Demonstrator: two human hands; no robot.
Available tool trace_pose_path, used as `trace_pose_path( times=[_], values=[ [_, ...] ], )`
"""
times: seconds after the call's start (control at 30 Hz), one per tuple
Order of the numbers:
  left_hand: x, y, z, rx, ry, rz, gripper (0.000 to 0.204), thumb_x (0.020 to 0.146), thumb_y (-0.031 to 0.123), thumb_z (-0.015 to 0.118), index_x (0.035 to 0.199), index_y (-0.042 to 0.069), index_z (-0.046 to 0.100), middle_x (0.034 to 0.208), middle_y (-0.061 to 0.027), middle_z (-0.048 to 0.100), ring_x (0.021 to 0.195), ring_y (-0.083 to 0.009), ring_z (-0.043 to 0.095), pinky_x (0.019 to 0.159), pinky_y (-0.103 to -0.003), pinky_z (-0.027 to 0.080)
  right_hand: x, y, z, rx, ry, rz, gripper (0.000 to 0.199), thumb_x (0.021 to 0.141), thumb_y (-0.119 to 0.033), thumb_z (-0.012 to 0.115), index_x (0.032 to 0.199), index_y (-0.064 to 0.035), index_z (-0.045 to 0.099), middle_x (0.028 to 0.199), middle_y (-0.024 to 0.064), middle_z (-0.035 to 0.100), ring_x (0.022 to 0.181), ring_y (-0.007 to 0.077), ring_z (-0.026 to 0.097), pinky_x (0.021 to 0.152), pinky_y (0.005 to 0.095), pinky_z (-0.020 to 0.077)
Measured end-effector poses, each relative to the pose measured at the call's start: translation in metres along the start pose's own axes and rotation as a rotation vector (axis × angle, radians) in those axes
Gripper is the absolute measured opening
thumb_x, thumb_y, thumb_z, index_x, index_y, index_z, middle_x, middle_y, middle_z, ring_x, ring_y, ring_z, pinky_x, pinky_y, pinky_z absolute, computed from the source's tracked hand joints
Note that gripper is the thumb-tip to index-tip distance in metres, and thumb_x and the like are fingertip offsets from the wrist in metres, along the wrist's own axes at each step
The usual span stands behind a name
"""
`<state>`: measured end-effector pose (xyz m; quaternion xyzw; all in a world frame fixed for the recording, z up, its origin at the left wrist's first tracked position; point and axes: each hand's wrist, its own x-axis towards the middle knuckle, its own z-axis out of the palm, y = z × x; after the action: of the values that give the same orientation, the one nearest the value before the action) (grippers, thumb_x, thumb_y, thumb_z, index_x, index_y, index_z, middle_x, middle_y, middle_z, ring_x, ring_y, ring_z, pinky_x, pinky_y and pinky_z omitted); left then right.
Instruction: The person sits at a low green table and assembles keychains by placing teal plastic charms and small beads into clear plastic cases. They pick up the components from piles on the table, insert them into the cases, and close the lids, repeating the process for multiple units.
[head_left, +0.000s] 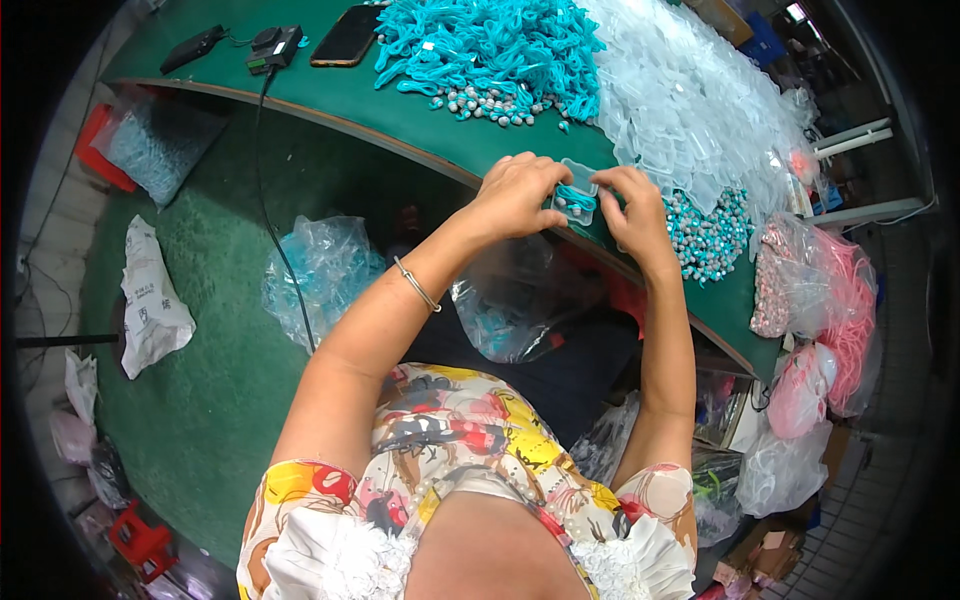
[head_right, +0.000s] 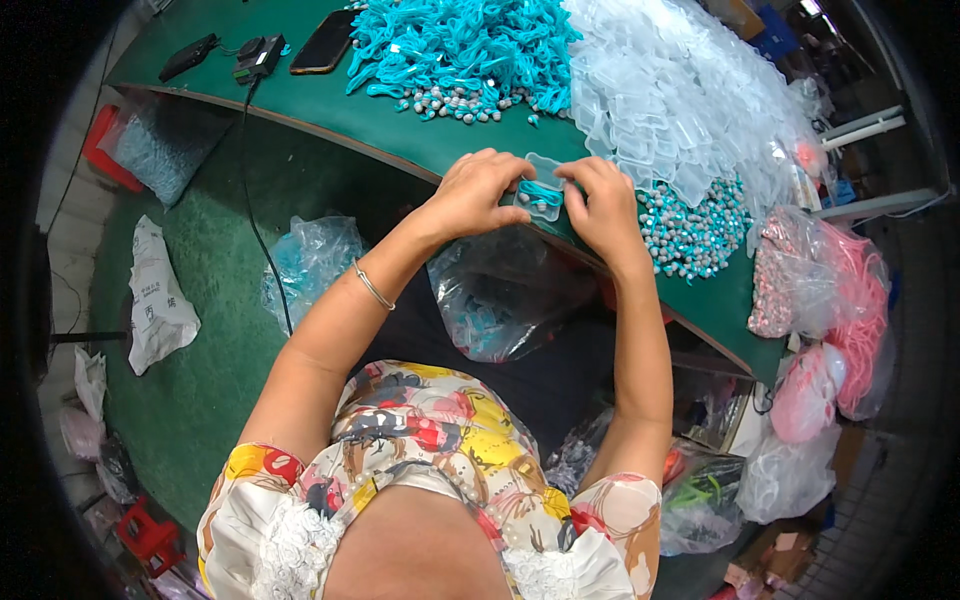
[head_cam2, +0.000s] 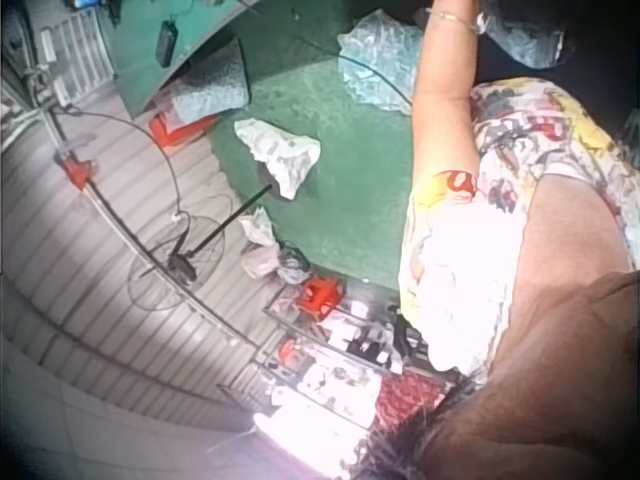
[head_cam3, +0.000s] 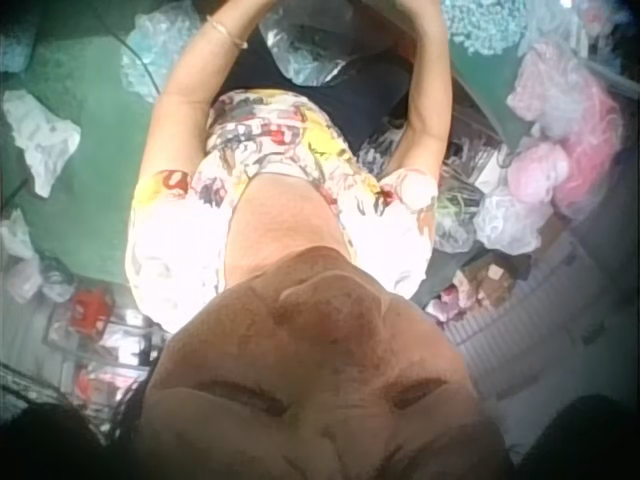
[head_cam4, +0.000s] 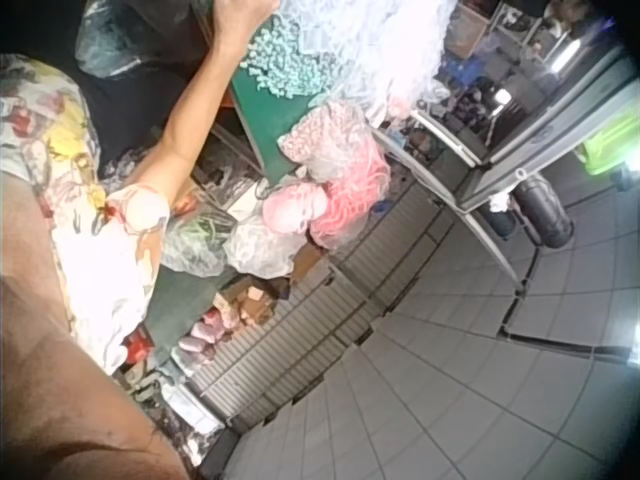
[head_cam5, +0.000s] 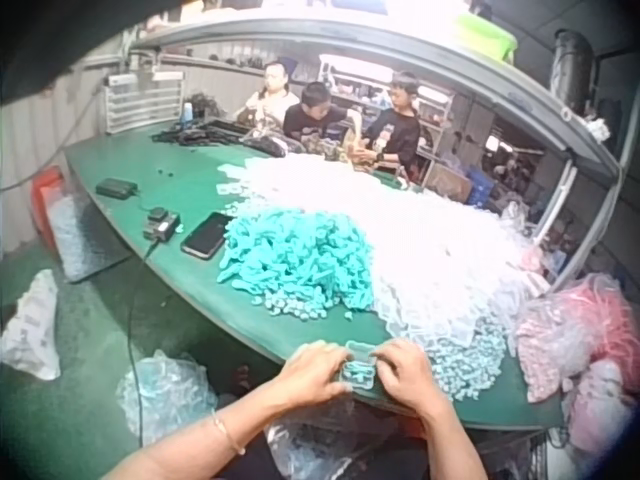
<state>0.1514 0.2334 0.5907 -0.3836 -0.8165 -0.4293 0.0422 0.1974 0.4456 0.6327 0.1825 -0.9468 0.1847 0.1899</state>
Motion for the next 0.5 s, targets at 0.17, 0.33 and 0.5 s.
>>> trace_pose_path(
  times=[0.17,0.33,0.5],
  values=[
    [-0.001,-0.001,0.000,0.012,0.005,0.006,0.047,0.067,0.023,0.083,0.108,0.011,0.063,0.088,-0.0048,0.063,0.088,-0.0257,0.059,0.081,-0.040,0.044,0.007,0.007,0.013,-0.138,0.011,0.071,0.016,0.083,-0.013,0.068,0.098,-0.0080,0.067,0.095,0.0090,0.065,0.092,0.0300,0.061,0.076,0.0456,0.0468],
    [-0.001,0.004,-0.002,-0.019,-0.002,-0.024,0.056,0.068,0.022,0.083,0.117,0.012,0.058,0.087,-0.0045,0.061,0.087,-0.0263,0.059,0.079,-0.041,0.044,0.005,0.009,0.012,0.061,-0.010,0.156,0.018,0.080,-0.010,0.072,0.096,-0.0036,0.066,0.093,0.0124,0.064,0.087,0.0321,0.062,0.074,0.0434,0.0485],
    [-0.004,0.009,-0.004,-0.038,0.046,-0.010,0.059,0.070,0.022,0.082,0.123,0.013,0.056,0.088,-0.0046,0.061,0.088,-0.0280,0.060,0.079,-0.042,0.044,-0.007,0.000,0.002,0.151,0.047,0.051,0.023,0.077,-0.009,0.076,0.096,-0.0010,0.065,0.092,0.0142,0.063,0.085,0.0332,0.063,0.075,0.0413,0.0498]
  ],
)
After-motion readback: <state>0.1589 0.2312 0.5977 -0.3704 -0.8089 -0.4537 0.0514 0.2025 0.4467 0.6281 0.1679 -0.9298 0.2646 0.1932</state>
